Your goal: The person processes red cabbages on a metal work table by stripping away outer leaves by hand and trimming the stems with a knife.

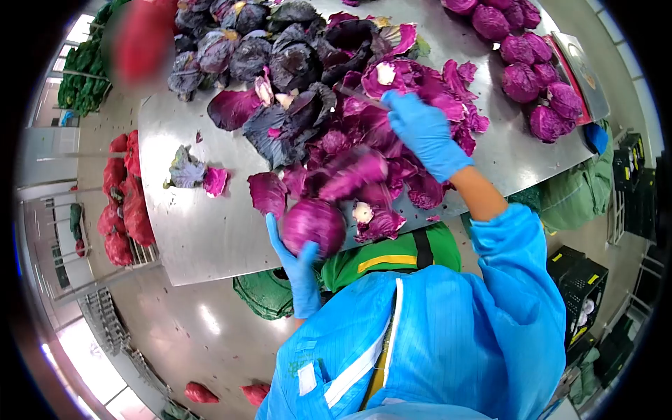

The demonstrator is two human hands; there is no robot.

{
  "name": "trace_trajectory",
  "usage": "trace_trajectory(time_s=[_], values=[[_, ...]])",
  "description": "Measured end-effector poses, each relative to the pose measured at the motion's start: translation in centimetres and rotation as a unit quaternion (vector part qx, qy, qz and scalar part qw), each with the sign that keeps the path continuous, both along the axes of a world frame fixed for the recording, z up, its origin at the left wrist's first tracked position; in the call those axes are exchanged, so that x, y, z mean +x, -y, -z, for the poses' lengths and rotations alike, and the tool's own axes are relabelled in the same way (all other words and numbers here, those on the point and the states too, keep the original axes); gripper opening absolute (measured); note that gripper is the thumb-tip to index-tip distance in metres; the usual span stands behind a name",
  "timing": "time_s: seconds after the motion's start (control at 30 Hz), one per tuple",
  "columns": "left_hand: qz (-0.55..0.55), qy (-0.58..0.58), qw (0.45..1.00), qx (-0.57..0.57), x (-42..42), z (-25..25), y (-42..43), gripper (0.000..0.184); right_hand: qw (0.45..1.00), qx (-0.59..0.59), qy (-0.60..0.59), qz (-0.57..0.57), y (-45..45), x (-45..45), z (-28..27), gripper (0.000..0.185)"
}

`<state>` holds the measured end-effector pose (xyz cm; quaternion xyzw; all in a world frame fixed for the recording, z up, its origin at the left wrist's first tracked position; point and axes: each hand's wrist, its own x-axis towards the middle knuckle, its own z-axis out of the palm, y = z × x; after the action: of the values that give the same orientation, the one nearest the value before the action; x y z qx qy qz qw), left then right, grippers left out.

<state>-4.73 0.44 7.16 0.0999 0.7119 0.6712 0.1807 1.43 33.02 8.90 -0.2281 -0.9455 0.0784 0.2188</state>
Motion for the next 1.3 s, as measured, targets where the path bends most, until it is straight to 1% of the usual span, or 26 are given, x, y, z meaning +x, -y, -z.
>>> trace_trajectory(time_s=[0.03,0.07,0.13,0.17,0.2,0.27,0.3,0.33,0.37,0.4,0.43,0.47,0.5,0.53,0.57,0.6,0.67,0.7,0.77,0.8,0.87,0.97,1.07,1.1,1.2,1.3], values=[[-0.013,0.124,0.991,0.054,-1.0,0.8,0.5,0.099,0.998,-0.030,0.007,0.059,0.6,0.6,-1.4,0.036],[-0.024,0.245,0.963,0.109,-1.8,1.6,0.9,0.094,0.991,-0.098,-0.064,0.066,1.4,1.1,-2.2,0.045],[-0.041,0.371,0.923,0.097,-2.0,-0.8,-0.4,0.087,0.956,-0.283,-0.079,0.015,4.5,2.2,-4.1,0.046],[-0.047,0.434,0.895,0.091,-2.0,-1.6,-1.0,0.084,0.922,-0.378,-0.081,-0.026,6.5,2.6,-3.9,0.047],[-0.026,0.370,0.924,0.091,-2.2,-0.4,-1.1,0.082,0.877,-0.469,-0.081,-0.067,8.3,2.6,-3.2,0.048],[0.019,0.236,0.967,0.090,-2.8,2.7,-1.0,0.079,0.885,-0.451,-0.013,-0.115,10.9,1.6,-1.5,0.056],[-0.074,0.054,0.995,-0.049,-1.4,0.8,-2.5,0.072,0.898,-0.429,0.010,-0.099,11.8,0.9,-0.6,0.061],[-0.049,-0.061,0.995,-0.060,-1.4,-0.4,-3.5,0.078,0.909,-0.406,0.034,-0.084,12.5,0.2,0.1,0.066],[0.042,-0.126,0.988,-0.083,-1.9,1.0,-2.8,0.088,0.887,-0.454,-0.001,-0.088,12.4,-0.3,0.8,0.070],[0.131,-0.188,0.968,-0.106,-2.5,1.3,-2.5,0.097,0.821,-0.560,-0.083,-0.079,12.5,-0.9,1.5,0.067],[0.189,-0.261,0.935,-0.149,-3.0,1.0,-1.9,0.119,0.840,-0.533,-0.056,-0.084,11.8,-1.2,1.9,0.064],[0.192,-0.253,0.931,-0.179,-2.5,-0.2,-2.4,0.129,0.859,-0.504,-0.031,-0.087,10.6,-1.9,1.8,0.061],[0.201,-0.275,0.920,-0.192,-2.3,-1.2,-3.1,0.130,0.824,-0.560,0.017,-0.084,9.6,-2.7,1.4,0.058],[0.211,-0.298,0.908,-0.204,-2.4,-1.6,-3.7,0.131,0.804,-0.588,0.033,-0.076,9.0,-3.1,1.5,0.052],[0.221,-0.342,0.893,-0.193,-2.8,-0.9,-3.8,0.129,0.835,-0.539,0.082,-0.072,8.4,-3.6,2.3,0.049],[0.226,-0.356,0.891,-0.168,-3.2,-0.6,-4.1,0.125,0.861,-0.487,0.131,-0.068,8.2,-3.9,3.4,0.046],[0.237,-0.368,0.882,-0.172,-3.7,-1.0,-4.6,0.119,0.886,-0.462,0.006,-0.038,9.2,-3.1,4.4,0.041],[0.218,-0.328,0.906,-0.153,-3.6,-1.3,-4.9,0.118,0.893,-0.446,-0.053,-0.027,9.8,-2.4,4.5,0.039],[0.174,-0.259,0.942,-0.123,-4.1,-0.5,-5.0,0.117,0.862,-0.471,-0.186,-0.028,10.8,-0.8,2.6,0.031],[0.151,-0.267,0.947,-0.099,-4.5,-0.6,-5.3,0.113,0.839,-0.481,-0.251,-0.029,11.3,0.1,2.0,0.028],[0.166,-0.214,0.960,-0.073,-5.2,-1.1,-5.6,0.111,0.870,-0.440,-0.217,-0.040,12.2,2.3,2.1,0.022],[0.183,-0.376,0.887,-0.194,-5.9,-1.9,-6.0,0.111,0.927,-0.344,-0.138,-0.056,11.8,3.8,1.9,0.020],[0.169,-0.173,0.965,-0.105,-5.5,-0.7,-6.5,0.112,0.959,-0.254,-0.086,-0.092,11.2,3.2,0.5,0.018],[0.157,-0.148,0.973,-0.079,-5.0,-1.5,-7.2,0.115,0.964,-0.235,-0.064,-0.103,11.0,2.9,0.6,0.018],[0.148,-0.207,0.955,-0.155,-5.0,-1.2,-7.5,0.119,0.972,-0.200,-0.016,-0.122,10.6,2.1,0.4,0.019],[0.164,-0.186,0.944,-0.216,-5.1,-1.9,-7.6,0.118,0.976,-0.141,0.006,-0.166,9.8,1.6,0.1,0.020]])
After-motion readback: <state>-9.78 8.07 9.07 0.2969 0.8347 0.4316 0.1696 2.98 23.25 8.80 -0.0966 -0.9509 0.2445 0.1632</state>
